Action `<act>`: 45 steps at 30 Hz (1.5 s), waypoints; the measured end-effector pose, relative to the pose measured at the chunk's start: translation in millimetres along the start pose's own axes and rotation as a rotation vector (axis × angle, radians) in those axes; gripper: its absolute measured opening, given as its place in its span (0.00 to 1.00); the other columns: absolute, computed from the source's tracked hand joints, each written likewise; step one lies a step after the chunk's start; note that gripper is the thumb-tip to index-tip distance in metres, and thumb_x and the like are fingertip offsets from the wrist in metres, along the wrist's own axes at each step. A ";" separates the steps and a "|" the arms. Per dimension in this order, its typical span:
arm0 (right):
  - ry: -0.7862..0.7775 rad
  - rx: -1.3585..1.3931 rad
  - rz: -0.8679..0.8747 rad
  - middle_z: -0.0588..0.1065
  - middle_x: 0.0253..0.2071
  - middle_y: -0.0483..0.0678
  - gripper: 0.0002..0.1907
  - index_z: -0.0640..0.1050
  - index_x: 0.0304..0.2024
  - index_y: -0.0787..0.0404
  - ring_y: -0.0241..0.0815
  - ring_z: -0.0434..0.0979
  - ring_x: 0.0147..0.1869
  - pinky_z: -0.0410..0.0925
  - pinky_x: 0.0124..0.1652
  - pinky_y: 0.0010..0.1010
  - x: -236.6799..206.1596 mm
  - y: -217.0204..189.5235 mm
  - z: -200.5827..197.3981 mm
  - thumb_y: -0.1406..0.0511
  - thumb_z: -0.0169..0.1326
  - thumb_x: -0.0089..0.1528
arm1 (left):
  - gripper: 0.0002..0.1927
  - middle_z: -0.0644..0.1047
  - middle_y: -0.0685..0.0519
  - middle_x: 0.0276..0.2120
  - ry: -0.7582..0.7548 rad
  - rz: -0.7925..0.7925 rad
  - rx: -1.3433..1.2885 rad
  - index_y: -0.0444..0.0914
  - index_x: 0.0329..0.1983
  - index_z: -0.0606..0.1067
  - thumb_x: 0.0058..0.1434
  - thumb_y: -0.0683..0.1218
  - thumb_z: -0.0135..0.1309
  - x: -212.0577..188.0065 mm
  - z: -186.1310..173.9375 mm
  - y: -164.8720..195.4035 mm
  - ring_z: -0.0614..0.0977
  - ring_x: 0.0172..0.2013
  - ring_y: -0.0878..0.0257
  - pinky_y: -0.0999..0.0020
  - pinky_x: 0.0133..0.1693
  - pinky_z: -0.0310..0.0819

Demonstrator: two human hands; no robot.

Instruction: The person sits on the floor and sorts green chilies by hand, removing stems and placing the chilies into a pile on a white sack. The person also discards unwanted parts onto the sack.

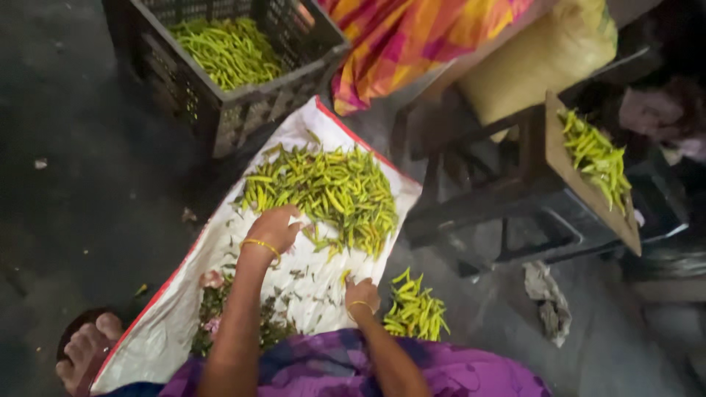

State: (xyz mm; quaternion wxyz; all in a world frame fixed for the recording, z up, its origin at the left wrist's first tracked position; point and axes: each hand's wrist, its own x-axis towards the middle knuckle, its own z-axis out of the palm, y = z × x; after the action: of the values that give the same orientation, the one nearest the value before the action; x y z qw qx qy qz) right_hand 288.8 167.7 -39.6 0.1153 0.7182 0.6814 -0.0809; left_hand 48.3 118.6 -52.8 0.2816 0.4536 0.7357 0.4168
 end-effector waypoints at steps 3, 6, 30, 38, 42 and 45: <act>-0.037 -0.007 -0.035 0.77 0.51 0.60 0.28 0.74 0.53 0.61 0.60 0.78 0.56 0.71 0.54 0.48 2.9 -9.4 3.6 0.46 0.49 0.66 | 0.16 0.82 0.40 0.41 -0.074 -0.075 0.022 0.39 0.50 0.76 0.62 0.50 0.57 0.5 -5.8 -1.5 0.83 0.46 0.44 0.53 0.52 0.75; -0.035 -0.027 -0.100 0.77 0.52 0.59 0.24 0.72 0.56 0.58 0.60 0.78 0.56 0.71 0.53 0.49 5.7 -13.0 13.4 0.50 0.47 0.66 | 0.15 0.81 0.39 0.41 0.002 0.009 0.014 0.37 0.46 0.77 0.60 0.50 0.59 4.4 1.6 -3.3 0.80 0.46 0.41 0.51 0.49 0.74; 0.020 0.257 -0.025 0.78 0.47 0.64 0.27 0.71 0.51 0.65 0.66 0.78 0.53 0.70 0.52 0.53 9.7 -47.9 23.8 0.48 0.52 0.64 | 0.12 0.80 0.36 0.41 -0.171 -0.090 0.116 0.36 0.42 0.76 0.63 0.48 0.47 4.9 30.3 12.3 0.81 0.44 0.38 0.45 0.47 0.75; -0.236 0.083 -0.524 0.77 0.37 0.60 0.18 0.76 0.43 0.66 0.56 0.77 0.41 0.70 0.40 0.43 49.9 -62.3 16.2 0.55 0.52 0.67 | 0.16 0.79 0.38 0.43 -0.228 -0.085 0.044 0.36 0.43 0.78 0.60 0.52 0.57 14.5 61.7 13.0 0.80 0.47 0.40 0.48 0.50 0.75; -0.485 0.865 -0.316 0.72 0.25 0.53 0.15 0.75 0.41 0.63 0.46 0.68 0.26 0.61 0.25 0.36 75.3 -70.5 -35.3 0.56 0.57 0.68 | 0.14 0.81 0.38 0.44 -0.272 -0.066 -0.116 0.41 0.48 0.81 0.62 0.47 0.53 21.8 80.4 34.7 0.82 0.48 0.44 0.53 0.55 0.72; -0.069 0.594 -0.626 0.79 0.32 0.52 0.16 0.78 0.40 0.62 0.39 0.78 0.30 0.70 0.30 0.33 70.7 -48.8 -101.9 0.55 0.59 0.63 | 0.15 0.83 0.42 0.41 -0.290 0.098 -0.897 0.35 0.48 0.78 0.61 0.39 0.45 28.3 89.8 64.0 0.85 0.41 0.53 0.59 0.46 0.79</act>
State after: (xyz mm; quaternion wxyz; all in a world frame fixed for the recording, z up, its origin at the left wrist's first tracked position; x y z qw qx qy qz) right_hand 240.1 265.9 36.2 -0.1038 0.4755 0.8094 -0.3287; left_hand 135.0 191.8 -42.6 0.5295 0.3750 0.4137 0.6386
